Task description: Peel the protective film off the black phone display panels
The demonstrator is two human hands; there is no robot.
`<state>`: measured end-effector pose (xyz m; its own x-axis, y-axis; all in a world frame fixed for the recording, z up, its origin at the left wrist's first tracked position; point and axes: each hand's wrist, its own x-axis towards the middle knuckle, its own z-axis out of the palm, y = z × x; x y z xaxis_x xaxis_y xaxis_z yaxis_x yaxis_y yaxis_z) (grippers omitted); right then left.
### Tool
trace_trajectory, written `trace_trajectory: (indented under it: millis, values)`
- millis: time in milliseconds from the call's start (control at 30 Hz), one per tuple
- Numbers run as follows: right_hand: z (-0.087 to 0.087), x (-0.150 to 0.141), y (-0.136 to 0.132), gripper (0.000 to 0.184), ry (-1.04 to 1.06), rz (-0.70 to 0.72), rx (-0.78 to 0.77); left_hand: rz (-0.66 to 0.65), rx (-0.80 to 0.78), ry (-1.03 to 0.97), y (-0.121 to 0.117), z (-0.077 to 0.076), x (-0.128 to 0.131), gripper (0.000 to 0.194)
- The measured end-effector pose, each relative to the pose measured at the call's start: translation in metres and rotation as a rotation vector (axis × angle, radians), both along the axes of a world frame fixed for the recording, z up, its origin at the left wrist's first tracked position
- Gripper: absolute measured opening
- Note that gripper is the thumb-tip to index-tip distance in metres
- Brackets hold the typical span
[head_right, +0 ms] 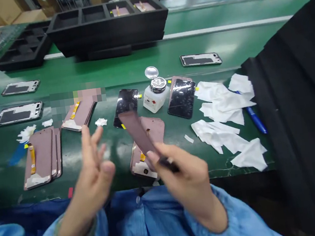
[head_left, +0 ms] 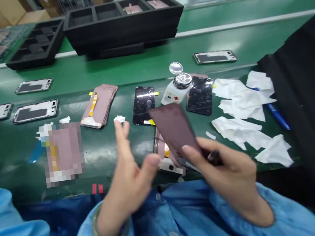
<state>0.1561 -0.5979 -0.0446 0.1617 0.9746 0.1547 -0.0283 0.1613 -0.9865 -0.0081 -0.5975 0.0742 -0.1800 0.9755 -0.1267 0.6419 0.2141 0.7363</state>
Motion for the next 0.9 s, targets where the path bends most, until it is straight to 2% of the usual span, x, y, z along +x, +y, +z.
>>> trace_trajectory:
  millis: [67,133,200,233,300,333,433,500,567,667,800,900]
  values:
    - [0.013,-0.01,-0.006,0.028,-0.067,0.062,0.303,0.073,0.016,-0.279,-0.013,-0.012,0.027,0.115]
    - [0.02,-0.014,-0.008,0.037,-0.096,0.185,0.488,0.262,0.066,-0.421,-0.021,-0.016,0.042,0.11]
    - [0.023,-0.012,-0.004,0.032,-0.061,0.316,0.512,0.431,0.083,-0.508,-0.025,-0.013,0.044,0.099]
    - [0.024,-0.009,-0.002,0.028,-0.014,0.376,0.487,0.468,0.069,-0.558,-0.028,-0.01,0.042,0.097]
    - [0.025,-0.005,0.004,0.029,0.094,0.443,0.398,0.462,0.001,-0.677,-0.034,-0.003,0.034,0.099]
    - [0.026,-0.004,0.006,0.03,0.131,0.431,0.35,0.443,-0.041,-0.725,-0.038,-0.001,0.03,0.101]
    - [0.029,-0.007,0.011,0.02,0.089,0.275,0.232,0.377,-0.14,-0.795,-0.053,0.0,0.02,0.099]
    - [0.031,-0.012,0.012,0.011,0.025,0.241,0.205,0.308,-0.131,-0.79,-0.062,-0.005,0.014,0.088]
    - [0.033,-0.016,0.011,0.006,0.008,0.292,0.218,0.224,-0.099,-0.787,-0.069,-0.01,0.01,0.073]
    - [0.033,-0.016,0.006,0.011,-0.007,0.334,0.272,0.154,-0.089,-0.848,-0.075,-0.016,0.005,0.059]
    - [0.025,-0.008,-0.005,0.024,-0.088,0.285,0.369,0.17,-0.149,-0.979,-0.077,-0.02,0.005,0.056]
    - [0.015,-0.004,-0.01,0.027,-0.071,0.353,0.421,0.192,-0.151,-1.045,-0.077,-0.023,0.007,0.058]
